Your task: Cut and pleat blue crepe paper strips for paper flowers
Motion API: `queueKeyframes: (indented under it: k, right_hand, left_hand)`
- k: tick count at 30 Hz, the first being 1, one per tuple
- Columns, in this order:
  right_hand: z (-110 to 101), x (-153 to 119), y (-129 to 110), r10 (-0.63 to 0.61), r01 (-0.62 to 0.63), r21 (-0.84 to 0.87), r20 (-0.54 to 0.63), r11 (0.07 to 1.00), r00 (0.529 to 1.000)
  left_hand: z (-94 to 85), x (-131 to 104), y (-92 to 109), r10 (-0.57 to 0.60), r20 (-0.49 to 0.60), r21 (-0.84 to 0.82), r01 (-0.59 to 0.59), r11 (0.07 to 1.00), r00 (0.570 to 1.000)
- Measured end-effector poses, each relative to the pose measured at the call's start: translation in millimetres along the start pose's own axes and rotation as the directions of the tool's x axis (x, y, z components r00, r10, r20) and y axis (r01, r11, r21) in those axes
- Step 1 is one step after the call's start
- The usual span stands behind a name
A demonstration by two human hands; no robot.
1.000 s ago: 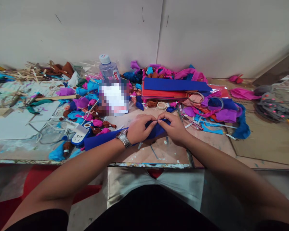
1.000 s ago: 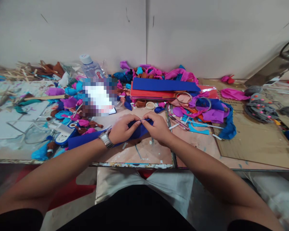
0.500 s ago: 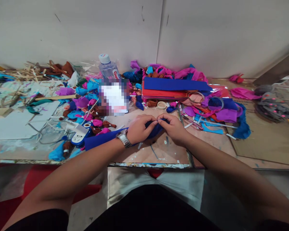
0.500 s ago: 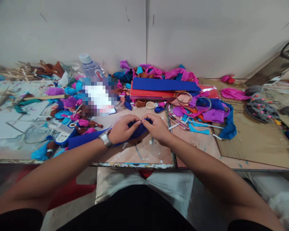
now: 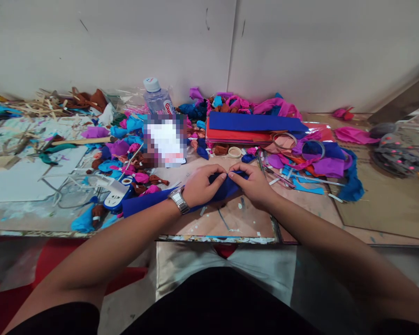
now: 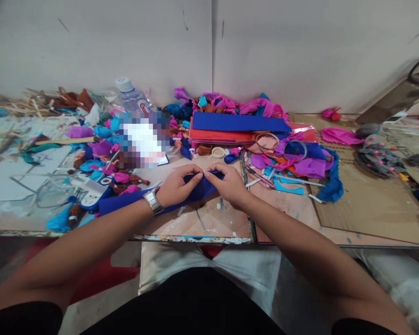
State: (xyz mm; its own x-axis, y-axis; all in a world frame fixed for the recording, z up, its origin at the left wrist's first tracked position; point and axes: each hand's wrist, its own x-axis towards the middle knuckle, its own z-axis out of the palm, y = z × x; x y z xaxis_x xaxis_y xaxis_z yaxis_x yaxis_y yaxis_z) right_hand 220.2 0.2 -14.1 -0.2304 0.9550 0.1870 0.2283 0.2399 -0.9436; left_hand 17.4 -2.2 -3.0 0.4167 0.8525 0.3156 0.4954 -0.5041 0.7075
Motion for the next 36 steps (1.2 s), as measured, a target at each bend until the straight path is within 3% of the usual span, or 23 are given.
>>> queueKeyframes:
  k: [8, 20, 36]
  right_hand:
    - [-1.6, 1.0, 2.6, -0.068, 0.070, -0.096, 0.032, 0.993, 0.997]
    - [-3.6, 0.3, 1.6, -0.087, 0.089, -0.107, 0.023, 0.990, 0.996]
    - [-6.4, 2.1, -6.1, 0.031, -0.032, -0.025, -0.042, 0.999, 0.999]
  left_hand:
    - [-0.5, 0.4, 1.9, -0.011, -0.021, -0.012, 0.011, 1.000, 1.000]
    - [-1.0, -0.3, -2.6, 0.029, -0.024, 0.000, -0.029, 1.000, 0.999]
    - [-19.0, 9.0, -3.8, -0.019, -0.084, 0.037, 0.022, 0.999, 0.996]
